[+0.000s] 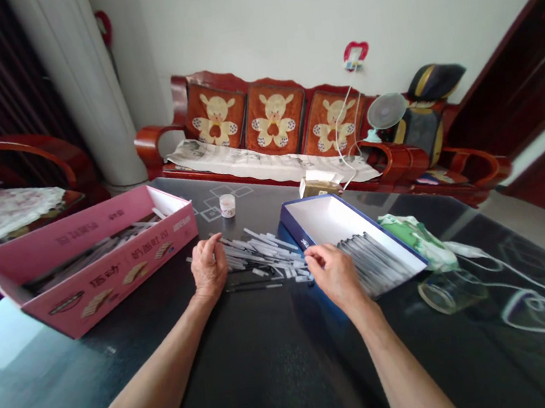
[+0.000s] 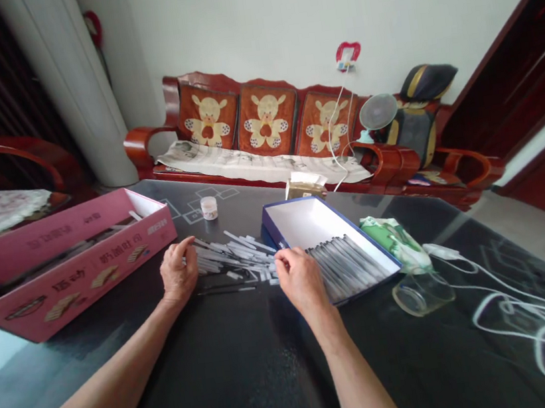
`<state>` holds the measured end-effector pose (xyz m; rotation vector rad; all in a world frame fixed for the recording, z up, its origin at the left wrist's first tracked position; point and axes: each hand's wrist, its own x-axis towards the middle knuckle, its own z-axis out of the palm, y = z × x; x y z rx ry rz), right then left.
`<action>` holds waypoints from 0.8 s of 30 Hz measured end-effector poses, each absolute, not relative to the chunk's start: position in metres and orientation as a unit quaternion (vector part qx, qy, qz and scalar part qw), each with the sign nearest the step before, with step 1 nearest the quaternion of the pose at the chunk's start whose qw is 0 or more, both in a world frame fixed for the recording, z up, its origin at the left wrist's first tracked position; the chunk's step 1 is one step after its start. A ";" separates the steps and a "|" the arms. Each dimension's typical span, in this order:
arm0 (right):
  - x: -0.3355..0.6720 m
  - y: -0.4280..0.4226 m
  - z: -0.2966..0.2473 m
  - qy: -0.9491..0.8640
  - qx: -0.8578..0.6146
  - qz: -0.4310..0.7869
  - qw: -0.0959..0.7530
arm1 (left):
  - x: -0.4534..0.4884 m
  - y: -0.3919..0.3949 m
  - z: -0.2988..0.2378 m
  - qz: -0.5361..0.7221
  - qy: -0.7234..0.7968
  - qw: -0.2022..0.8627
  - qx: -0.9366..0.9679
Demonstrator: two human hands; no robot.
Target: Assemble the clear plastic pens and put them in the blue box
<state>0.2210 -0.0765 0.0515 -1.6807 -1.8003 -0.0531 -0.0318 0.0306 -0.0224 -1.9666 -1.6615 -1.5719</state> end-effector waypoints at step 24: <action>0.140 0.070 0.007 -0.767 -0.609 0.129 0.155 | -0.049 0.018 -0.031 -0.251 -0.605 0.048 -0.754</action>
